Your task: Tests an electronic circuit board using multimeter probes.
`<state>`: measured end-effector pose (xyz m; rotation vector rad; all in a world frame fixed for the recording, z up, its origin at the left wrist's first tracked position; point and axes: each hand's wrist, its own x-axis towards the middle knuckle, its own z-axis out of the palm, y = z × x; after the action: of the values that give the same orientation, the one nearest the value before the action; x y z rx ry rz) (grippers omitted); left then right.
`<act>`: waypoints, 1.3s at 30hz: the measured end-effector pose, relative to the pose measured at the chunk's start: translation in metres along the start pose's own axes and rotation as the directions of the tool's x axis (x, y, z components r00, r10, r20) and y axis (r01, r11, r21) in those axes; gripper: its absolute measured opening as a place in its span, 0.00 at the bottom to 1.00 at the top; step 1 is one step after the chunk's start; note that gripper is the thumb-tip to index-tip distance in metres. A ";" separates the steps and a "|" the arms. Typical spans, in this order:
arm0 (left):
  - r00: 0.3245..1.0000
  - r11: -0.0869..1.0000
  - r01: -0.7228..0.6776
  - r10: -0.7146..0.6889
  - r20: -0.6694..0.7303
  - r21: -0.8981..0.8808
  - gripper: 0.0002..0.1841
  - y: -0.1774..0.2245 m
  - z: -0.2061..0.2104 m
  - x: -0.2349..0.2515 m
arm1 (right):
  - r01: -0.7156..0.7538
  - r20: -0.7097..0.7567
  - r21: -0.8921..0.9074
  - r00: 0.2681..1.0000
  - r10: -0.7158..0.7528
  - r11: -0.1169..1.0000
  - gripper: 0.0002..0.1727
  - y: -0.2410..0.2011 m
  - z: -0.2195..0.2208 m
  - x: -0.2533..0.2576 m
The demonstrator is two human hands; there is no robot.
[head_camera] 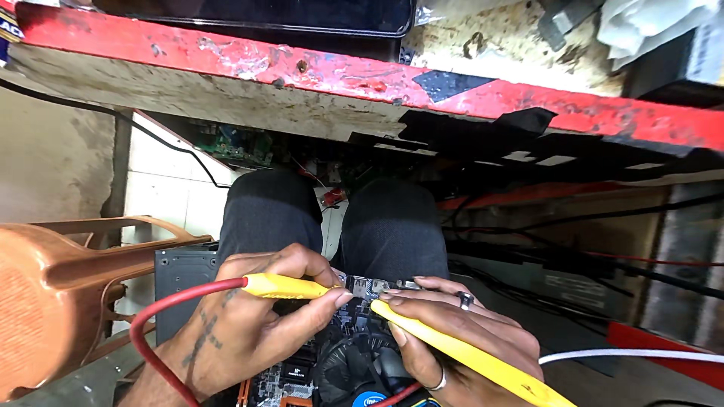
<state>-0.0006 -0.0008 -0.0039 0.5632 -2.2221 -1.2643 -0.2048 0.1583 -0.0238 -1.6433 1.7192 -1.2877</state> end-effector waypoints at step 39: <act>1.000 0.999 0.004 -0.005 0.020 0.044 0.05 0.000 0.000 0.001 | -0.002 -0.010 -0.002 1.000 0.002 1.000 0.09 -0.001 0.001 0.001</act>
<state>-0.0010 -0.0016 -0.0035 0.5753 -2.2713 -1.2307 -0.2032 0.1575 -0.0236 -1.6388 1.7281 -1.2960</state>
